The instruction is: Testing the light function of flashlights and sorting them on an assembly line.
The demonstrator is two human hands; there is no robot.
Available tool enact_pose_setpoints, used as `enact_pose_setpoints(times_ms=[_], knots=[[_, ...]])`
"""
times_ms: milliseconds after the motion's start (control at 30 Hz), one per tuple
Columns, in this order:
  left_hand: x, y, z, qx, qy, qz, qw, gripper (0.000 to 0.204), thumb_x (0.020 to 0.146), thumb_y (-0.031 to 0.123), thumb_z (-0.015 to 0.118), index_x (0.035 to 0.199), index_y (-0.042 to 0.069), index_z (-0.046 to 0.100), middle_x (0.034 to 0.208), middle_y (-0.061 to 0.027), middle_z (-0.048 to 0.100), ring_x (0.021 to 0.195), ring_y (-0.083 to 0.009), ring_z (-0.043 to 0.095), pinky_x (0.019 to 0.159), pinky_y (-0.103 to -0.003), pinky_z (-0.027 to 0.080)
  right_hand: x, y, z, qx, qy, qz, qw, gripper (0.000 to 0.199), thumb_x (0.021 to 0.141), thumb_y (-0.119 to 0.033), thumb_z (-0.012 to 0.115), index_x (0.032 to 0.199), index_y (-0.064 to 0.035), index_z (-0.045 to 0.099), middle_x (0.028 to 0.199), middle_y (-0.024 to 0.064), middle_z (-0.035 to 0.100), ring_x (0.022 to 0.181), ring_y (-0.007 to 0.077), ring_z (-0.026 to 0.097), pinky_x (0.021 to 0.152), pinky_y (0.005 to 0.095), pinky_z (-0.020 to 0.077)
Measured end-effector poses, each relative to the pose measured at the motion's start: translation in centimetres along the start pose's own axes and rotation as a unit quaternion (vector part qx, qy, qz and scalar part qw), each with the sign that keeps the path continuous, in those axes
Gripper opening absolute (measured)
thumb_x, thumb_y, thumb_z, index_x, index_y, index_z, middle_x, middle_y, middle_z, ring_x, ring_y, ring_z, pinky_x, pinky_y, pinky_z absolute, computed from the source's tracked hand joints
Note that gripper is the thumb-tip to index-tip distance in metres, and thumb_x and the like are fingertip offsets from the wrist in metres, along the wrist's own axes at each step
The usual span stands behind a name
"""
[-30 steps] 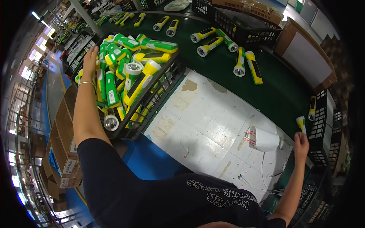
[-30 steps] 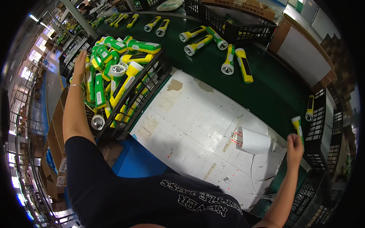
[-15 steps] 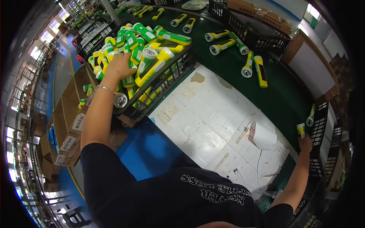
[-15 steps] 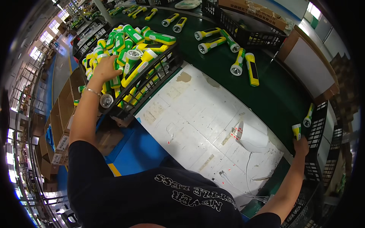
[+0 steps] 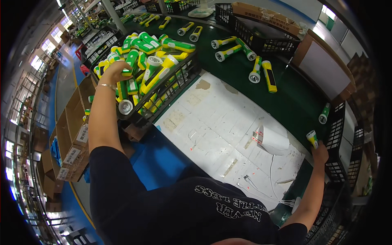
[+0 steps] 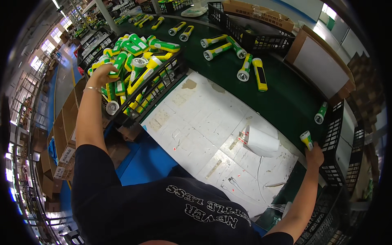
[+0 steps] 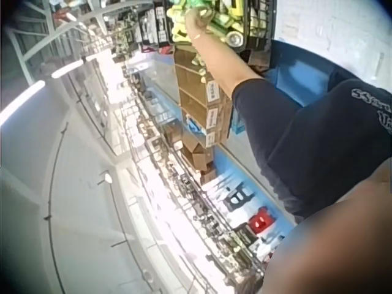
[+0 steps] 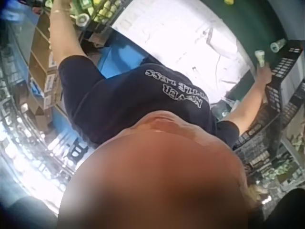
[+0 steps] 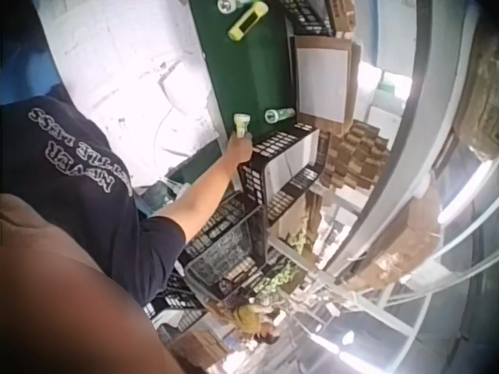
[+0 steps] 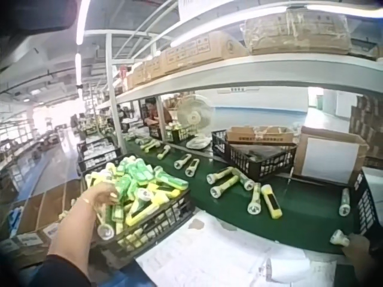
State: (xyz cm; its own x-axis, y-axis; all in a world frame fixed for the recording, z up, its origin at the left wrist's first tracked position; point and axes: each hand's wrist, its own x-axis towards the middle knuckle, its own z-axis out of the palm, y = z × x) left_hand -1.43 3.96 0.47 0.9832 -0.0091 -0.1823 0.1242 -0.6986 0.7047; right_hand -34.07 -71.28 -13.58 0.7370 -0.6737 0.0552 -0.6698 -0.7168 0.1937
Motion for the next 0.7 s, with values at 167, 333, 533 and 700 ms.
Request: enact_pose_setpoints(times_ms=[167, 333, 533, 700], knots=[[-8.9, -2.0, 2.1, -0.583, -0.108, 0.104, 0.798, 0.049, 0.082, 0.003, 0.054, 0.128, 0.006, 0.039, 0.12, -0.0131, 0.049, 0.113, -0.0312, 0.049, 0.095, -0.063, 0.034, 0.3, 0.2, 0.2, 0.015, -0.023, -0.004, 1.0, 0.049, 0.073, -0.029, 0.069, 0.115, -0.0134, 0.051, 0.102, 0.0114, 0.061, 0.092, 0.0303, 0.06, 0.072, 0.0429, 0.0505], [-9.7, -1.0, 5.4, -0.719, -0.197, 0.108, 0.658, 0.043, 0.089, 0.042, 0.048, 0.118, 0.01, 0.048, 0.104, -0.0125, 0.058, 0.093, -0.0285, 0.057, 0.083, -0.051, 0.045, 0.4, 0.6, 0.7, 0.001, 0.0, 0.011, 1.0, 0.05, 0.074, -0.028, 0.068, 0.118, -0.0135, 0.05, 0.101, 0.0121, 0.061, 0.093, 0.0303, 0.06, 0.071, 0.0433, 0.0506], [-8.0, 0.9, 7.5, -0.672, -0.046, 0.028, 0.738, 0.053, 0.091, 0.047, 0.041, 0.114, -0.001, 0.048, 0.1, -0.0178, 0.057, 0.084, -0.0262, 0.058, 0.073, -0.039, 0.05, -0.1, 0.7, 0.9, -0.008, 0.008, 0.014, 1.0, 0.045, 0.073, -0.027, 0.069, 0.113, -0.013, 0.052, 0.099, 0.0119, 0.062, 0.092, 0.0302, 0.061, 0.071, 0.0429, 0.0508], [-7.4, 0.3, 7.3, -0.634, -0.074, -0.006, 0.77, 0.059, 0.09, 0.05, 0.042, 0.099, -0.007, 0.054, 0.077, -0.0113, 0.06, 0.065, -0.0199, 0.059, 0.058, -0.03, 0.051, -0.6, 0.6, 0.4, 0.002, 0.002, 0.008, 1.0, 0.044, 0.073, -0.027, 0.069, 0.111, -0.0125, 0.052, 0.099, 0.0119, 0.062, 0.091, 0.0303, 0.061, 0.071, 0.0428, 0.0508]])
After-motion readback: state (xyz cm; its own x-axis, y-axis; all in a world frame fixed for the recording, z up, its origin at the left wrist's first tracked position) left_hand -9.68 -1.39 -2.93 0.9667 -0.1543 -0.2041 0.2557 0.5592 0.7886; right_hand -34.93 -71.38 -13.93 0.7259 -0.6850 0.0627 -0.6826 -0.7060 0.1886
